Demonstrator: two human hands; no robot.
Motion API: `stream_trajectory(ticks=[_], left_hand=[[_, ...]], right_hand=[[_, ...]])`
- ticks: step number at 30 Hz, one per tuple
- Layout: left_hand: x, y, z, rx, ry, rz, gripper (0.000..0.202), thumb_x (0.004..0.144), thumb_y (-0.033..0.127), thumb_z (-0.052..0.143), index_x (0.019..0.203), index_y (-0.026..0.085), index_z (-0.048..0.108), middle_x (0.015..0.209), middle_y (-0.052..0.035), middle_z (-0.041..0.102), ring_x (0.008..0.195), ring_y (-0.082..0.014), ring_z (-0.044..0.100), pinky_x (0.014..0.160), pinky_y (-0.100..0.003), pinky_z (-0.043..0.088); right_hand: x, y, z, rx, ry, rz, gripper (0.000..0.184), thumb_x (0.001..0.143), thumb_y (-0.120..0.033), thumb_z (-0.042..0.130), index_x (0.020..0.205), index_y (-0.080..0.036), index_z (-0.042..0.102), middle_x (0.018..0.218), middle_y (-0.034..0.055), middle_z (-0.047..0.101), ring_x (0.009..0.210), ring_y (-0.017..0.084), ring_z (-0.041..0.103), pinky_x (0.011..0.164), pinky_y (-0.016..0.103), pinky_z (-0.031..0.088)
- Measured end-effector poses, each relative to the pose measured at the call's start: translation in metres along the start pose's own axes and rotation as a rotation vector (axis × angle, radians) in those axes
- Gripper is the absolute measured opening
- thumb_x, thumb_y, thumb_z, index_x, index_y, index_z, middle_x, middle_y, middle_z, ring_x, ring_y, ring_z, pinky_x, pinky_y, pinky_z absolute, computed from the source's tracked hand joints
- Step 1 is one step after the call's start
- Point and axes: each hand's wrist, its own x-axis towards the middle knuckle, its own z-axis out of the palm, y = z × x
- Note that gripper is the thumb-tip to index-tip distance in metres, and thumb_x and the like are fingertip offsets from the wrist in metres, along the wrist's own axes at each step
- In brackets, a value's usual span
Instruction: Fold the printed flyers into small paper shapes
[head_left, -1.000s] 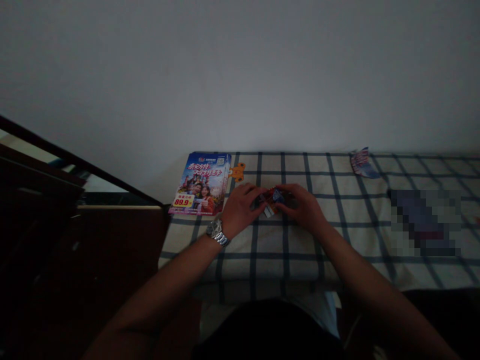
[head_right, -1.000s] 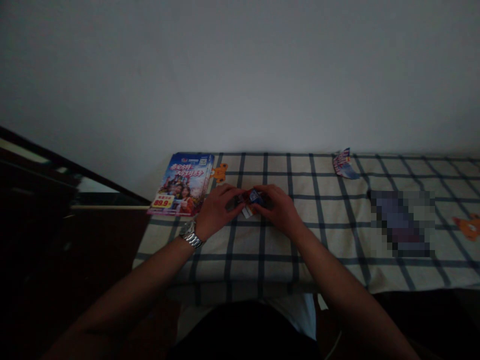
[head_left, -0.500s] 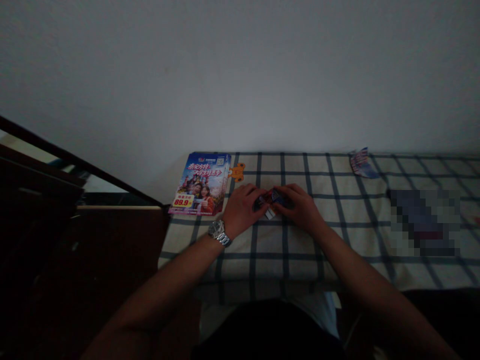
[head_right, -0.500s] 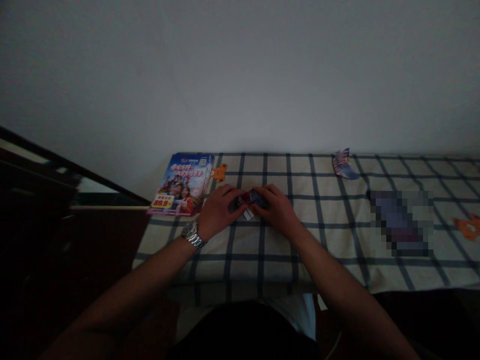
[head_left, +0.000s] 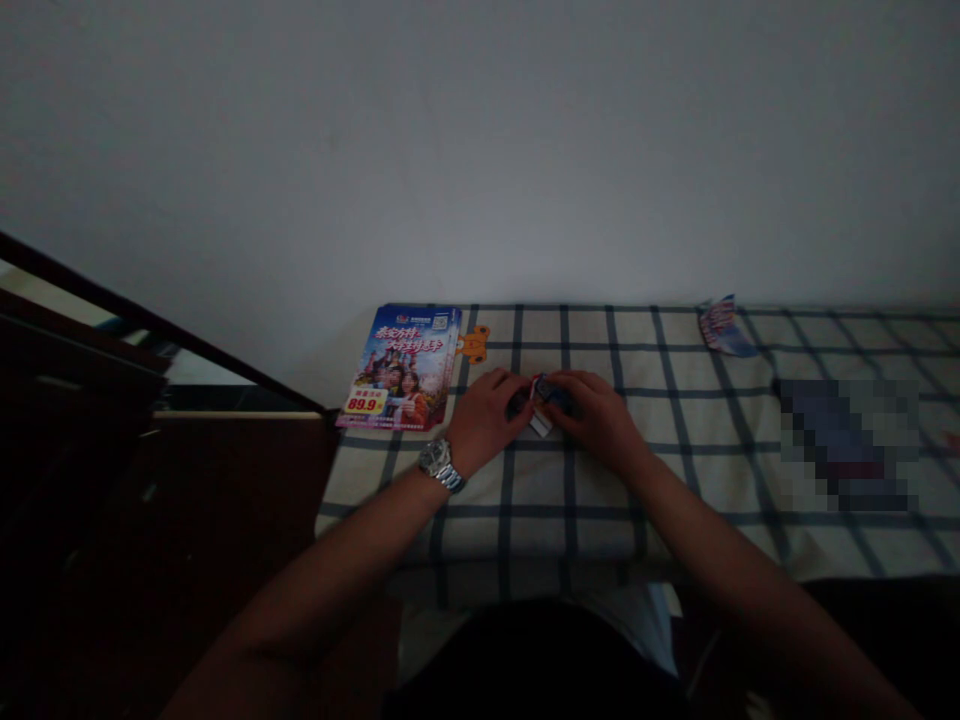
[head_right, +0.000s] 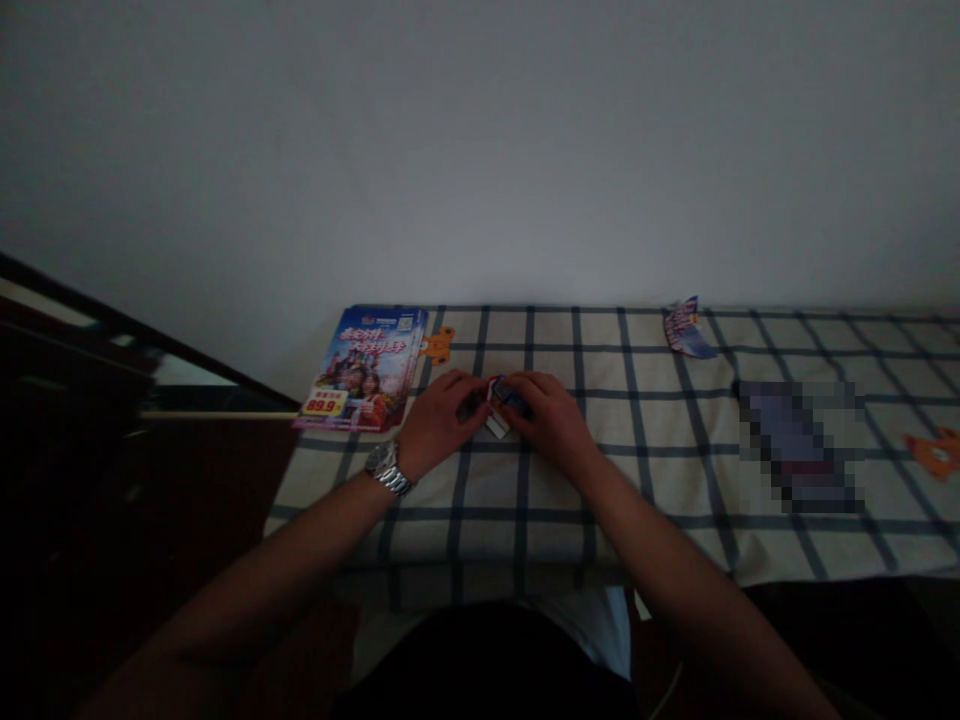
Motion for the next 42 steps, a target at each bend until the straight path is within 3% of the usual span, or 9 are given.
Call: stream_trajectory(ticks=[22, 36, 42], left_hand=[[0.001, 0.001, 0.002, -0.001, 0.007, -0.011, 0.018, 0.093, 0.024, 0.063, 0.111, 0.021, 0.064, 0.102, -0.0051, 0.063, 0.098, -0.0209, 0.062, 0.086, -0.035, 0.054], [0.002, 0.001, 0.003, 0.001, 0.000, -0.003, 0.016, 0.095, 0.023, 0.061, 0.111, 0.021, 0.064, 0.102, -0.0056, 0.063, 0.098, -0.0210, 0.062, 0.085, -0.035, 0.054], [0.002, 0.001, 0.002, 0.010, 0.004, -0.009, 0.015, 0.095, 0.024, 0.061, 0.109, 0.021, 0.064, 0.102, -0.0054, 0.062, 0.097, -0.0208, 0.062, 0.084, -0.035, 0.054]], right_hand=[[-0.001, 0.001, 0.005, -0.037, -0.076, -0.048, 0.042, 0.100, -0.021, 0.051, 0.141, -0.029, 0.055, 0.132, 0.0096, 0.067, 0.119, 0.028, 0.063, 0.102, 0.047, 0.054], [-0.001, -0.003, 0.005, -0.101, -0.069, -0.062, 0.032, 0.101, -0.027, 0.052, 0.132, -0.028, 0.062, 0.135, 0.0136, 0.060, 0.117, 0.029, 0.063, 0.099, 0.048, 0.056], [0.000, -0.005, 0.002, -0.103, -0.092, -0.103, 0.035, 0.102, -0.027, 0.050, 0.136, -0.031, 0.059, 0.135, 0.0103, 0.062, 0.120, 0.029, 0.061, 0.104, 0.050, 0.054]])
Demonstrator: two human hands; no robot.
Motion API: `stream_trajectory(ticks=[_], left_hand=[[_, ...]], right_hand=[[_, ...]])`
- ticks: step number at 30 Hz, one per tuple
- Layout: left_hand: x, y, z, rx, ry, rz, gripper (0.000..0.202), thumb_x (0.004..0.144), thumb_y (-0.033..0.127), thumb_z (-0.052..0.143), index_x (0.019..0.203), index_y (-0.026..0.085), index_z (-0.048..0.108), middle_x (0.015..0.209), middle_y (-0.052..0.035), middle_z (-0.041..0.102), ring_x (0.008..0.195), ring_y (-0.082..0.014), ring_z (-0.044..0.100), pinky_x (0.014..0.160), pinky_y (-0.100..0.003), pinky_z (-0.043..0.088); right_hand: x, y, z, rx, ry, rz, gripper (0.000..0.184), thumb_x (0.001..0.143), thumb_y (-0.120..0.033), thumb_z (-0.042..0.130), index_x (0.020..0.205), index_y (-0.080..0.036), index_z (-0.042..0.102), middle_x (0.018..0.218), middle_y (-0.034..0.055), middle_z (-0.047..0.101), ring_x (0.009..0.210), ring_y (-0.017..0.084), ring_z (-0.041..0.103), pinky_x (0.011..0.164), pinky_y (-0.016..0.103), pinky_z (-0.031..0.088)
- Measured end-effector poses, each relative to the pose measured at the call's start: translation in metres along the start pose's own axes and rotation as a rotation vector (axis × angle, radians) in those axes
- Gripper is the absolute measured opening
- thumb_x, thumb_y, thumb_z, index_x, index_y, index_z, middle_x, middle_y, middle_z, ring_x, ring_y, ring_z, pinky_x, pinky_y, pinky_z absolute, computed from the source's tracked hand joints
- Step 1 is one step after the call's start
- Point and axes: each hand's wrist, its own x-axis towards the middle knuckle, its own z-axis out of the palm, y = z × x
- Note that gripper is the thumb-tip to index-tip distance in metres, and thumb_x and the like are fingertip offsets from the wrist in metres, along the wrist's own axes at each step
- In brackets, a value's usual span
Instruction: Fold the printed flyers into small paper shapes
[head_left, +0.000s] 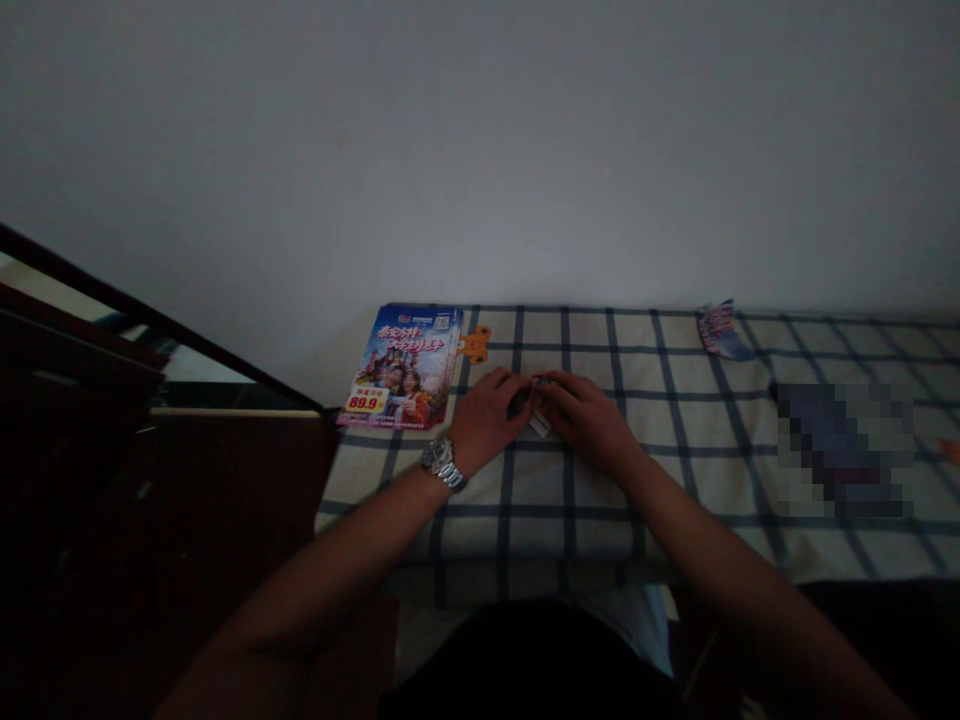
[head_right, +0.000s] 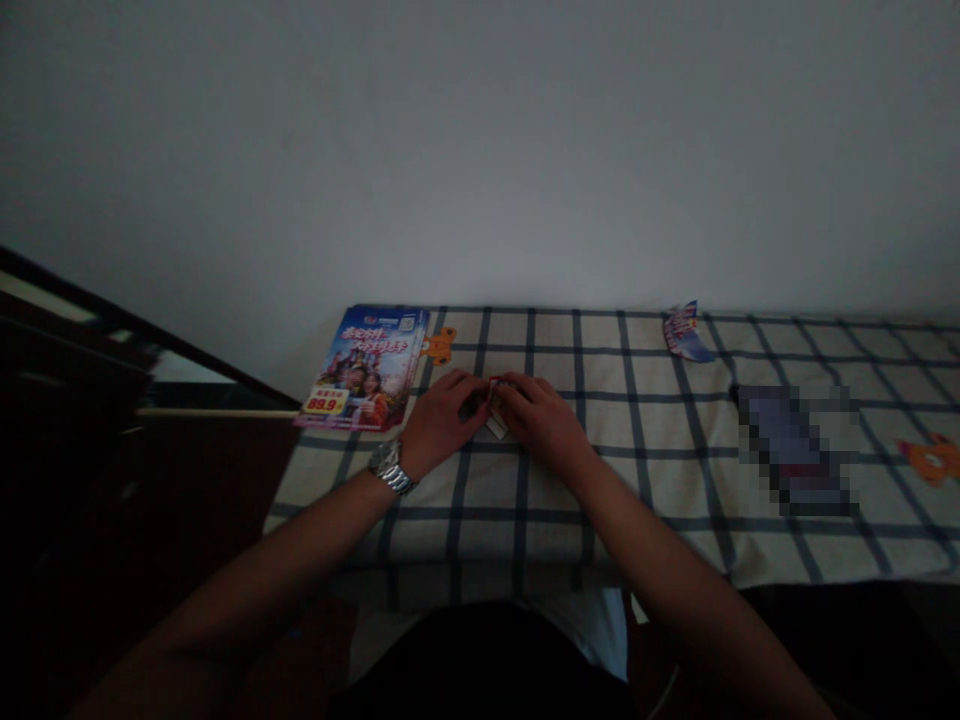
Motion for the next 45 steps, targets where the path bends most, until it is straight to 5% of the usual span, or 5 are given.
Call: stream_trajectory(ticks=[33, 45], left_hand=[[-0.001, -0.002, 0.003, 0.002, -0.004, 0.007, 0.013, 0.095, 0.024, 0.062, 0.108, 0.021, 0.065, 0.102, -0.0048, 0.062, 0.099, -0.0205, 0.061, 0.085, -0.034, 0.052], [-0.002, -0.004, 0.001, -0.027, -0.017, 0.043, 0.022, 0.097, 0.036, 0.064, 0.115, 0.025, 0.069, 0.103, -0.0053, 0.060, 0.096, -0.0200, 0.060, 0.081, -0.033, 0.052]], right_hand=[[-0.002, 0.008, 0.002, 0.031, 0.034, -0.073, 0.022, 0.100, -0.026, 0.056, 0.119, -0.025, 0.068, 0.126, 0.0108, 0.067, 0.112, 0.027, 0.064, 0.098, 0.047, 0.057], [-0.001, 0.018, -0.003, 0.203, 0.151, 0.179, 0.017, 0.099, -0.029, 0.056, 0.113, -0.023, 0.064, 0.103, 0.0083, 0.069, 0.096, 0.024, 0.067, 0.086, 0.040, 0.056]])
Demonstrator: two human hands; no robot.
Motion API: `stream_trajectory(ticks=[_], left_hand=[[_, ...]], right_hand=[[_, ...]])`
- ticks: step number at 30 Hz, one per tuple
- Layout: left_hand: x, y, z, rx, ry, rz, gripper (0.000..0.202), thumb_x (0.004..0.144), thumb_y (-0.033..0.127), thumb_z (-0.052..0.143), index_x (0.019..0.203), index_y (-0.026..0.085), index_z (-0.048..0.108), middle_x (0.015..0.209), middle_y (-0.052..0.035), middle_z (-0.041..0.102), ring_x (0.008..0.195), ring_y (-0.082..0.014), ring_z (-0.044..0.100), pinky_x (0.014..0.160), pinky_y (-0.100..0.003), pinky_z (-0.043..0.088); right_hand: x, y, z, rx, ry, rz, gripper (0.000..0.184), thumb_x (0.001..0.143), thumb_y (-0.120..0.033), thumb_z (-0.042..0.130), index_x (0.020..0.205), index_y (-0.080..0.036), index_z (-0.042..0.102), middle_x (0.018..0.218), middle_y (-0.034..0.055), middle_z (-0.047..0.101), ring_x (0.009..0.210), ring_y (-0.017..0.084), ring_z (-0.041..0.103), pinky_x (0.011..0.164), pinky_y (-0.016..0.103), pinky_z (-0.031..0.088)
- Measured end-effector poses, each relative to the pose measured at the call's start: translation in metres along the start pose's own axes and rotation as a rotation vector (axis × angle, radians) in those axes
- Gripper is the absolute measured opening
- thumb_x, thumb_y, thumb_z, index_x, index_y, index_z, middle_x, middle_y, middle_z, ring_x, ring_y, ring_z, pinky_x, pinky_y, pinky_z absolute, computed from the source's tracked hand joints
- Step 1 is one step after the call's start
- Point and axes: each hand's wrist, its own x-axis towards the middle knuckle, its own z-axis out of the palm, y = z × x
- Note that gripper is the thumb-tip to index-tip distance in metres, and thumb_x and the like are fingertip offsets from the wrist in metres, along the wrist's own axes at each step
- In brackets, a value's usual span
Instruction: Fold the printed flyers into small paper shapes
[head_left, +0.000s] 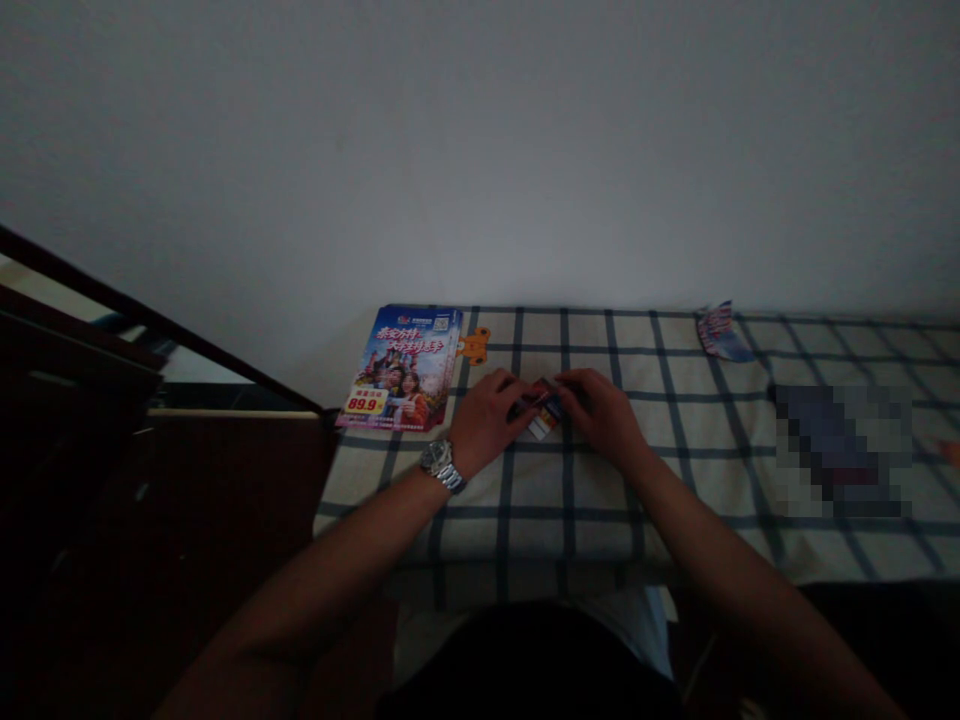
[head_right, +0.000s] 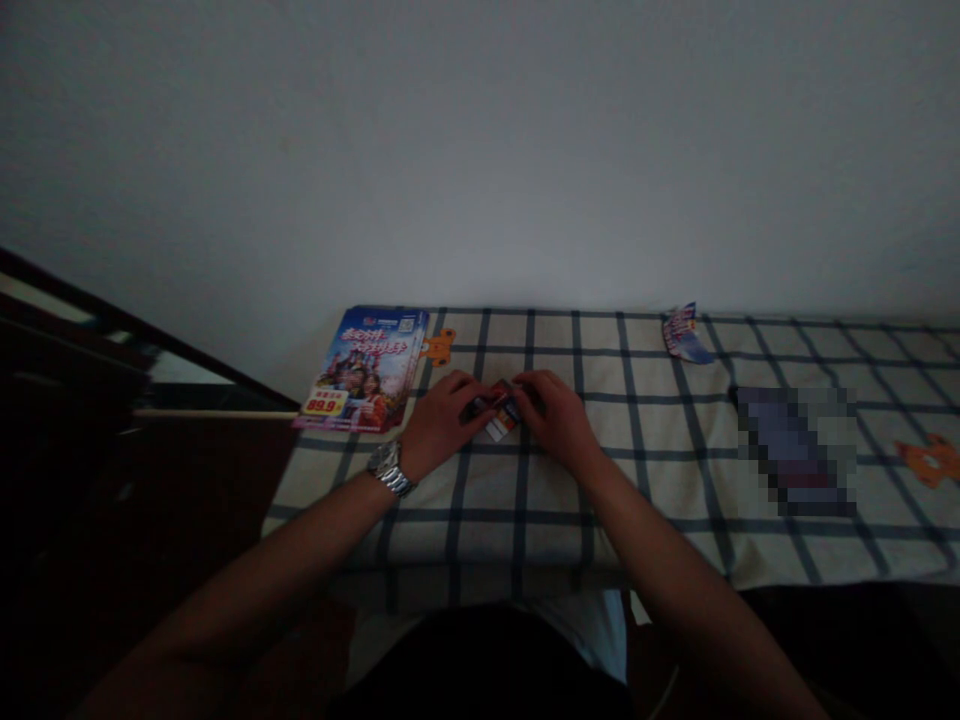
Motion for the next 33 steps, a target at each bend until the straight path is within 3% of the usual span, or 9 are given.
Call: stream_trajectory(ticks=[12, 20, 25, 33], left_hand=[[-0.001, -0.001, 0.001, -0.040, -0.008, 0.033, 0.026, 0.098, 0.043, 0.061, 0.117, 0.026, 0.070, 0.106, -0.0053, 0.059, 0.098, -0.0192, 0.060, 0.083, -0.033, 0.053], [-0.001, -0.002, 0.002, -0.134, -0.002, 0.055, 0.024, 0.097, 0.035, 0.064, 0.119, 0.025, 0.066, 0.112, -0.0049, 0.057, 0.102, -0.0177, 0.061, 0.089, -0.032, 0.055], [-0.001, -0.001, -0.001, -0.193, 0.019, 0.103, 0.023, 0.098, 0.031, 0.063, 0.120, 0.025, 0.066, 0.114, -0.0055, 0.056, 0.104, -0.0173, 0.060, 0.092, -0.033, 0.056], [-0.001, -0.001, -0.010, -0.223, 0.054, 0.056, 0.030, 0.095, 0.030, 0.066, 0.125, 0.024, 0.061, 0.115, -0.0061, 0.058, 0.107, -0.0189, 0.061, 0.095, -0.036, 0.055]], right_hand=[[0.000, 0.005, 0.005, -0.075, -0.025, 0.027, 0.021, 0.094, -0.034, 0.065, 0.109, -0.022, 0.074, 0.106, 0.0109, 0.065, 0.099, 0.027, 0.065, 0.091, 0.046, 0.056], [0.001, 0.010, 0.007, -0.053, -0.051, 0.047, 0.029, 0.094, -0.036, 0.065, 0.118, -0.022, 0.072, 0.112, 0.0116, 0.065, 0.105, 0.027, 0.064, 0.095, 0.047, 0.055], [0.002, 0.009, 0.002, 0.036, -0.063, 0.050, 0.024, 0.093, -0.036, 0.066, 0.112, -0.023, 0.070, 0.106, 0.0097, 0.068, 0.101, 0.027, 0.065, 0.092, 0.047, 0.055], [0.000, 0.002, -0.003, 0.320, -0.091, 0.197, 0.024, 0.091, -0.038, 0.068, 0.110, -0.025, 0.065, 0.099, 0.0042, 0.075, 0.088, 0.023, 0.072, 0.080, 0.039, 0.059]])
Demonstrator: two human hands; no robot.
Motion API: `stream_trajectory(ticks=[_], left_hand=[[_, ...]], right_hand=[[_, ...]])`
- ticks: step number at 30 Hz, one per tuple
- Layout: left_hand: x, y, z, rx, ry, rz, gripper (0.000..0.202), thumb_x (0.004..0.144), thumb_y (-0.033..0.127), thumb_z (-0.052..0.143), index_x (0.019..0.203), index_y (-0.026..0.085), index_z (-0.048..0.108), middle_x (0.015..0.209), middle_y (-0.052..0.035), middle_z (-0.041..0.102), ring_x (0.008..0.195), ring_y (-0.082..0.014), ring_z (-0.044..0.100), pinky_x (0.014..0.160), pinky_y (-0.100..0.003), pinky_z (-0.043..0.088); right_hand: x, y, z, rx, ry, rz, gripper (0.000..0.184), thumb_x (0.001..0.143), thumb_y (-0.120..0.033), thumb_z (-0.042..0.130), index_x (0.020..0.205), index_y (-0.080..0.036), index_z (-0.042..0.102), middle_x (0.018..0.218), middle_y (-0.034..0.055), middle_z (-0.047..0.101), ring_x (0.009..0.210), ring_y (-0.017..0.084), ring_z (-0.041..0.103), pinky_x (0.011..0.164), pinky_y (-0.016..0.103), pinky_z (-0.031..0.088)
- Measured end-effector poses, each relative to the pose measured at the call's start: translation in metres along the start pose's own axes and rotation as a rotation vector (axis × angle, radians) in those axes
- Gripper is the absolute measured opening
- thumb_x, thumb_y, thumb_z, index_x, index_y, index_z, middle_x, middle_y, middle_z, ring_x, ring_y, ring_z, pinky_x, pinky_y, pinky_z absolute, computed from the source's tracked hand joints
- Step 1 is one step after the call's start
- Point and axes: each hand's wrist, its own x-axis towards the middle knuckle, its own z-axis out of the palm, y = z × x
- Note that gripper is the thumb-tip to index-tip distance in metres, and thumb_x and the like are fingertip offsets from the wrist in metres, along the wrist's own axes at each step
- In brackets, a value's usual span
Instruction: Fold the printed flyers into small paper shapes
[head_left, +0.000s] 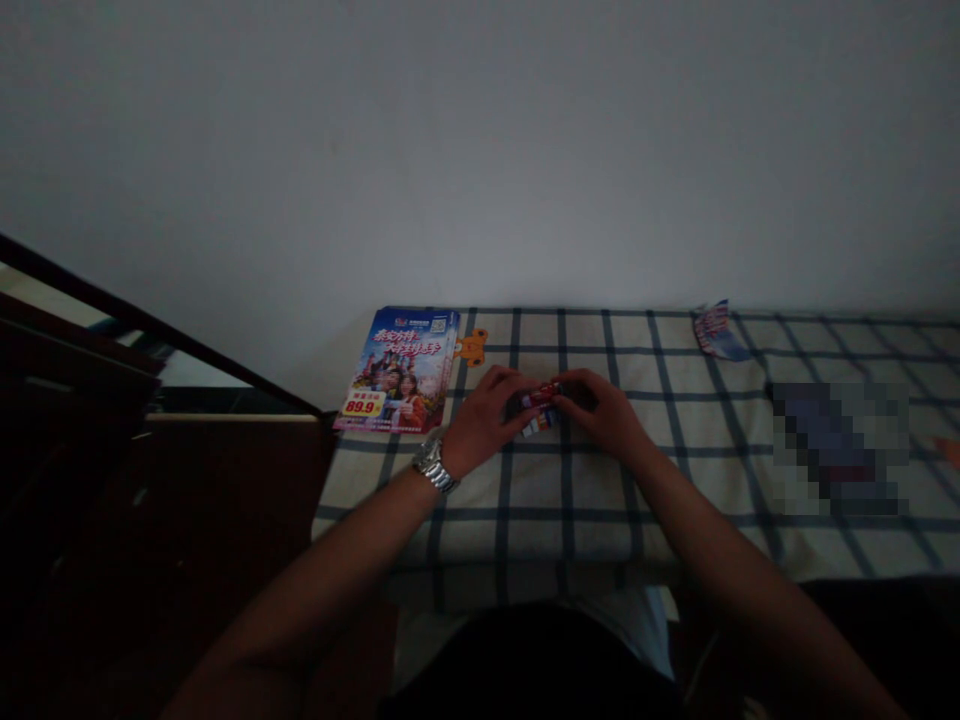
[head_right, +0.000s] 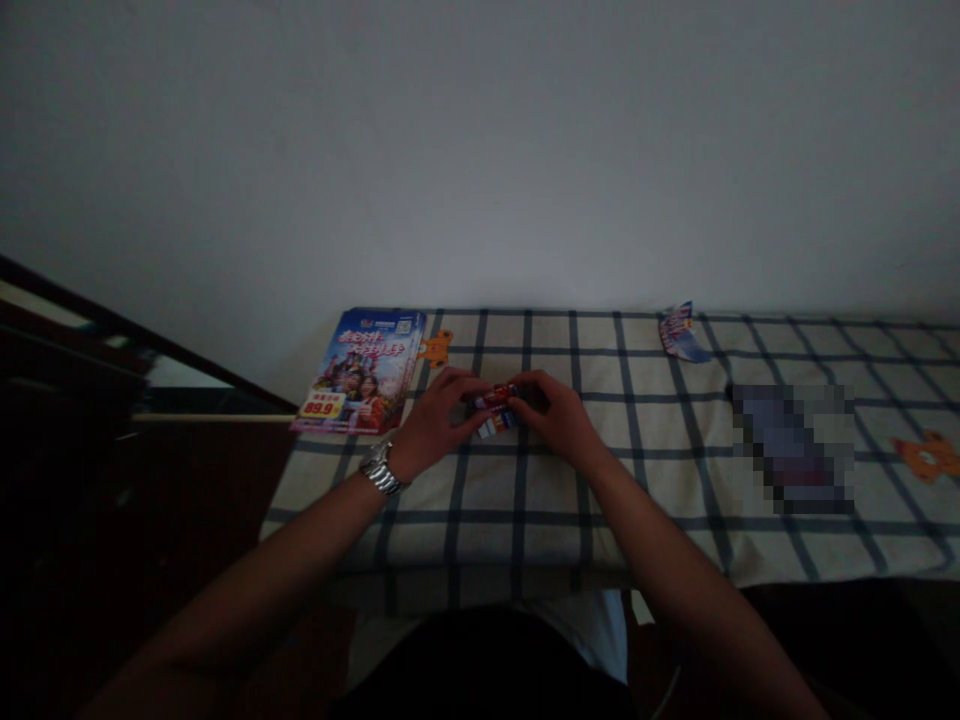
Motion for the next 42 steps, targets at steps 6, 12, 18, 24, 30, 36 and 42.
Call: stream_trajectory(ticks=[6, 12, 18, 24, 30, 36, 42], left_hand=[[-0.002, -0.003, -0.004, -0.022, 0.035, -0.059, 0.021, 0.095, 0.027, 0.063, 0.114, 0.020, 0.059, 0.100, -0.0035, 0.063, 0.090, -0.0163, 0.064, 0.082, -0.031, 0.055], [-0.001, -0.003, -0.005, -0.023, 0.055, -0.056, 0.009, 0.096, 0.020, 0.062, 0.104, 0.020, 0.065, 0.099, -0.0027, 0.064, 0.091, -0.0152, 0.065, 0.083, -0.030, 0.055], [-0.002, -0.003, -0.006, 0.036, 0.111, 0.018, 0.007, 0.094, 0.020, 0.066, 0.100, 0.023, 0.070, 0.102, -0.0027, 0.064, 0.097, -0.0166, 0.063, 0.086, -0.032, 0.053], [-0.002, -0.006, -0.007, 0.165, 0.069, 0.069, 0.006, 0.095, 0.023, 0.064, 0.097, 0.023, 0.069, 0.103, -0.0036, 0.065, 0.097, -0.0183, 0.061, 0.085, -0.033, 0.052], [-0.002, -0.009, -0.005, 0.184, -0.021, 0.109, 0.011, 0.093, 0.021, 0.067, 0.104, 0.023, 0.069, 0.113, -0.0060, 0.064, 0.105, -0.0208, 0.060, 0.091, -0.037, 0.051], [-0.002, -0.010, -0.004, 0.126, -0.091, 0.122, 0.019, 0.094, 0.031, 0.067, 0.112, 0.026, 0.069, 0.123, -0.0076, 0.063, 0.115, -0.0233, 0.060, 0.100, -0.043, 0.052], [-0.003, -0.013, -0.002, 0.177, -0.137, 0.101, 0.028, 0.096, 0.029, 0.063, 0.124, 0.025, 0.065, 0.134, -0.0075, 0.064, 0.124, -0.0253, 0.060, 0.105, -0.047, 0.051]], right_hand=[[-0.001, 0.002, -0.002, -0.004, 0.040, -0.032, 0.025, 0.090, -0.039, 0.069, 0.111, -0.025, 0.064, 0.098, 0.0041, 0.074, 0.083, 0.021, 0.069, 0.072, 0.035, 0.057], [-0.001, -0.003, -0.004, -0.042, 0.115, -0.088, 0.022, 0.091, -0.035, 0.068, 0.109, -0.024, 0.063, 0.090, 0.0029, 0.071, 0.074, 0.018, 0.064, 0.069, 0.033, 0.055], [-0.001, -0.006, -0.006, -0.112, 0.165, -0.169, 0.018, 0.092, -0.034, 0.067, 0.107, -0.025, 0.063, 0.098, 0.0055, 0.069, 0.082, 0.020, 0.065, 0.074, 0.036, 0.058], [0.000, 0.005, -0.004, -0.017, 0.087, -0.163, 0.019, 0.093, -0.035, 0.066, 0.109, -0.025, 0.061, 0.112, 0.0076, 0.067, 0.101, 0.023, 0.070, 0.091, 0.044, 0.062], [0.000, 0.010, -0.006, -0.062, 0.010, -0.165, 0.024, 0.091, -0.031, 0.069, 0.113, -0.026, 0.061, 0.113, 0.0077, 0.066, 0.103, 0.024, 0.070, 0.091, 0.044, 0.063], [0.001, 0.012, -0.011, -0.226, -0.036, -0.247, 0.028, 0.089, -0.023, 0.067, 0.116, -0.026, 0.062, 0.117, 0.0080, 0.068, 0.109, 0.026, 0.067, 0.096, 0.048, 0.059], [0.001, 0.012, -0.013, -0.302, -0.094, -0.259, 0.032, 0.088, -0.019, 0.066, 0.119, -0.028, 0.063, 0.127, 0.0073, 0.068, 0.117, 0.027, 0.066, 0.100, 0.048, 0.056]])
